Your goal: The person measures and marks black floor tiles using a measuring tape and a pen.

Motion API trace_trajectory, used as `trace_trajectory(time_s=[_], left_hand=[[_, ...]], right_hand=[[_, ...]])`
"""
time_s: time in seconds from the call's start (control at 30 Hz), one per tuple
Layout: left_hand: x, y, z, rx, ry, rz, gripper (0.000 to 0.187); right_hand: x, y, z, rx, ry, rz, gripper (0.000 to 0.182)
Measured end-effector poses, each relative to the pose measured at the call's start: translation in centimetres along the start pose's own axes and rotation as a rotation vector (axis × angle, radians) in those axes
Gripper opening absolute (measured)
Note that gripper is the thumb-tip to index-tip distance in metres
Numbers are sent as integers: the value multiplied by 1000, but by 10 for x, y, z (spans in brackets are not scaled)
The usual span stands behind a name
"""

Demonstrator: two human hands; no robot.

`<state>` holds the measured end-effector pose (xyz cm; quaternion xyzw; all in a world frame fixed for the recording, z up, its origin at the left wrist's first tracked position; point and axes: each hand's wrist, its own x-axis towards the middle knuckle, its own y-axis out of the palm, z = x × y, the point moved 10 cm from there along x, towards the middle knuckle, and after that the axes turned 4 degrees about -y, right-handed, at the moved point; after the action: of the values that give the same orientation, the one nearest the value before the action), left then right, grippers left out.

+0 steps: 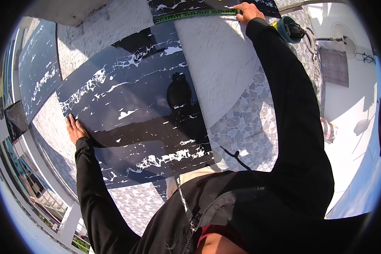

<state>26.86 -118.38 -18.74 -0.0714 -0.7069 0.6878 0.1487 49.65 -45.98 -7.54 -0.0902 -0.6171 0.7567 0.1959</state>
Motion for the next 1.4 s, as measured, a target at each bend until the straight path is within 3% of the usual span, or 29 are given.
trace_trajectory(time_s=[0.17, 0.4, 0.5, 0.57, 0.6, 0.7, 0.83, 1.0, 1.13, 1.2, 1.27, 1.3, 1.37, 1.4], left_hand=[[0, 2, 1, -12, 10, 1, 46], [0, 2, 2, -27, 24, -6, 46], [0, 1, 1, -12, 32, -20, 46], [0, 2, 2, 3, 17, -4, 46], [1, 3, 3, 19, -2, 14, 46], [-1, 2, 7, 49, -87, 62, 46], [-4, 0, 8, 116, -199, 148, 47], [-3, 1, 9, 151, -215, 217, 49], [-2, -8, -8, 181, -347, 295, 51], [-10, -12, -51, 115, -247, 313, 53], [-34, -14, -138, -36, -88, 313, 54], [-52, -16, -189, -90, -2, 327, 57], [-81, -30, -285, -155, 102, 396, 65], [-90, -41, -327, -180, 129, 416, 68]], right_hand=[[-2, -9, -4, 1, 6, -146, 20], [6, 7, -17, -30, -14, -101, 21], [9, 15, -31, 15, 97, -42, 23], [12, 41, -41, -281, -13, -7, 31], [11, 39, -42, -138, -87, -150, 30], [-22, 33, -13, 179, -110, -92, 35], [-157, 28, 22, 400, 102, -10, 37], [-411, 58, 6, 487, 476, 75, 40], [-633, 81, -24, 473, 966, 51, 37], [-726, 98, -37, 434, 1171, 84, 40], [-734, 40, 11, 416, 1355, 127, 36], [-740, 43, 2, 419, 1352, 128, 36], [-768, 103, -5, 436, 1225, 890, 29], [-832, 134, -45, 431, 1217, 891, 29]])
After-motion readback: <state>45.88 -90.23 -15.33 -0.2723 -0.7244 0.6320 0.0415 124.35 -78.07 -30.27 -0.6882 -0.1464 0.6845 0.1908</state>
